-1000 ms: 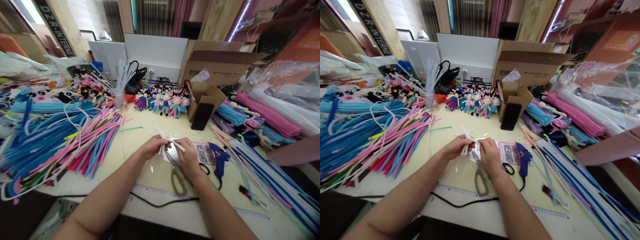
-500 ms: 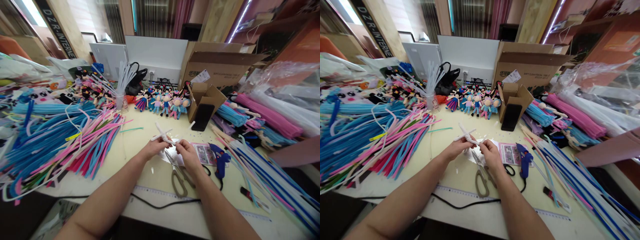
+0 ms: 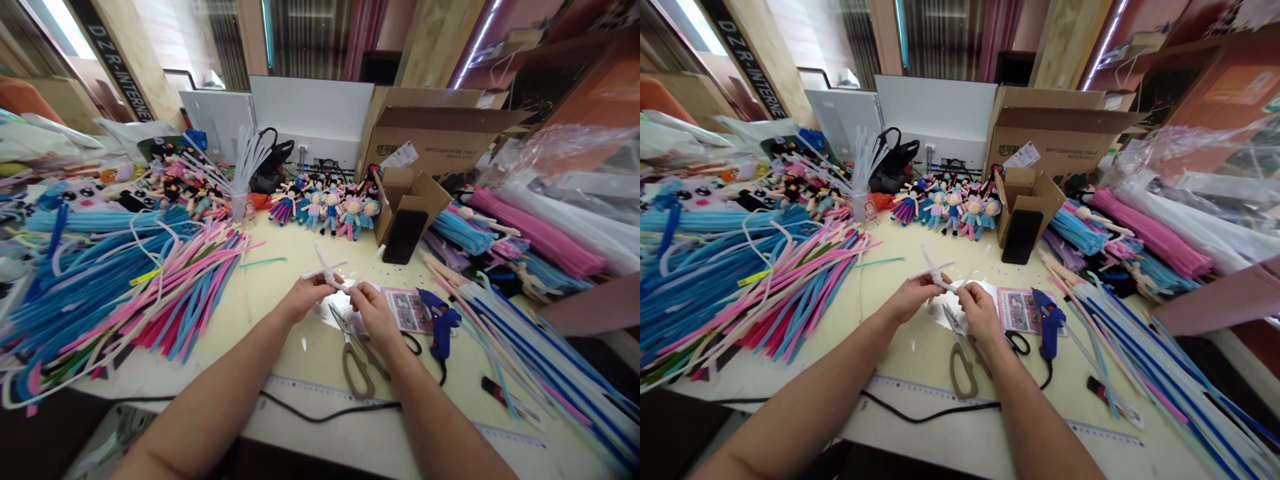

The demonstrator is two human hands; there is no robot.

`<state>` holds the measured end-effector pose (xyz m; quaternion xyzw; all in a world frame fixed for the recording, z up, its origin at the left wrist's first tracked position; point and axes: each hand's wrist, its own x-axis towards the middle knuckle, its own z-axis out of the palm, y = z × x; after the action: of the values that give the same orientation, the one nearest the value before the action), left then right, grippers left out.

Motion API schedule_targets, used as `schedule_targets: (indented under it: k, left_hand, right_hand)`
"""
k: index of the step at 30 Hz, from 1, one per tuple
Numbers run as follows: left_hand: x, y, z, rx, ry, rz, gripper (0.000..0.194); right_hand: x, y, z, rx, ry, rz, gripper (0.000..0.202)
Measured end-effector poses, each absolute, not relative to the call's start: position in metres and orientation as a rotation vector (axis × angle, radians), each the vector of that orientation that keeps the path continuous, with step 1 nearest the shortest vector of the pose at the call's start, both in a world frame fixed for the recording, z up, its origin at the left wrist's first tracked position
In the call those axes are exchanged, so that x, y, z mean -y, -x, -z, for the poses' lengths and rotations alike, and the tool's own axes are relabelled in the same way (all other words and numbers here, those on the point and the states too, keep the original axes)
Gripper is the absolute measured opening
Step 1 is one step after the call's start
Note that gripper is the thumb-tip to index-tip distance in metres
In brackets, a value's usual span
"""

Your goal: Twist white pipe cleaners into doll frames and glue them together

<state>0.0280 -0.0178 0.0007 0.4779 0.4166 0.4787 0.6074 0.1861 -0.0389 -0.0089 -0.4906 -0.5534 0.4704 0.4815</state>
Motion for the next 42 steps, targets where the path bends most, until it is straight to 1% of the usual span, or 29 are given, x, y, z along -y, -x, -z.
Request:
schedule_targets:
  k: [3, 8, 11, 13, 15, 16, 19, 23, 26, 30, 36, 39, 42]
  left_hand:
    - [0.019, -0.026, -0.003, -0.965, -1.138, -1.101, 0.014]
    - [0.021, -0.025, -0.007, -0.954, -1.189, -1.101, 0.010]
    - [0.022, -0.026, -0.005, -0.964, -1.199, -1.099, 0.014]
    - [0.021, -0.027, -0.004, -0.978, -1.216, -1.086, 0.022]
    - [0.020, -0.027, -0.003, -1.054, -1.237, -1.138, 0.033]
    - [0.019, -0.027, -0.003, -1.118, -1.246, -1.186, 0.034]
    - [0.019, -0.029, -0.002, -1.285, -1.234, -1.257, 0.027]
    - [0.024, -0.036, 0.000, -1.139, -1.149, -1.033, 0.033]
    - [0.028, -0.044, 0.003, -1.051, -1.017, -1.030, 0.036]
    - [0.030, -0.047, 0.005, -1.018, -0.930, -1.132, 0.034]
    - [0.023, -0.037, 0.004, -1.012, -1.137, -1.145, 0.026]
    - [0.021, -0.031, 0.005, -1.066, -1.295, -1.134, 0.024]
    - [0.019, -0.025, 0.002, -1.123, -1.457, -1.099, 0.022]
  right_hand:
    - [0.038, -0.187, 0.009, 1.317, 1.192, -1.251, 0.029]
    - [0.037, -0.189, 0.016, 1.132, 1.049, -1.576, 0.030]
    - [0.036, -0.189, 0.020, 1.071, 0.984, -1.620, 0.029]
    - [0.035, -0.190, 0.020, 1.076, 0.964, -1.536, 0.029]
    - [0.035, -0.192, 0.018, 1.121, 0.987, -1.367, 0.030]
    - [0.035, -0.193, 0.016, 1.158, 1.024, -1.258, 0.030]
    - [0.037, -0.197, 0.010, 1.306, 1.171, -0.903, 0.026]
    - [0.045, -0.194, 0.004, 1.560, 1.187, -0.493, 0.017]
    - [0.050, -0.188, 0.004, 1.711, 1.110, -0.384, 0.017]
    - [0.050, -0.183, 0.006, 1.773, 1.092, -0.407, 0.016]
    - [0.047, -0.183, 0.005, 1.757, 1.112, -0.475, 0.016]
    - [0.045, -0.182, 0.006, 1.679, 1.148, -0.616, 0.017]
    - [0.041, -0.181, 0.008, 1.533, 1.181, -0.870, 0.019]
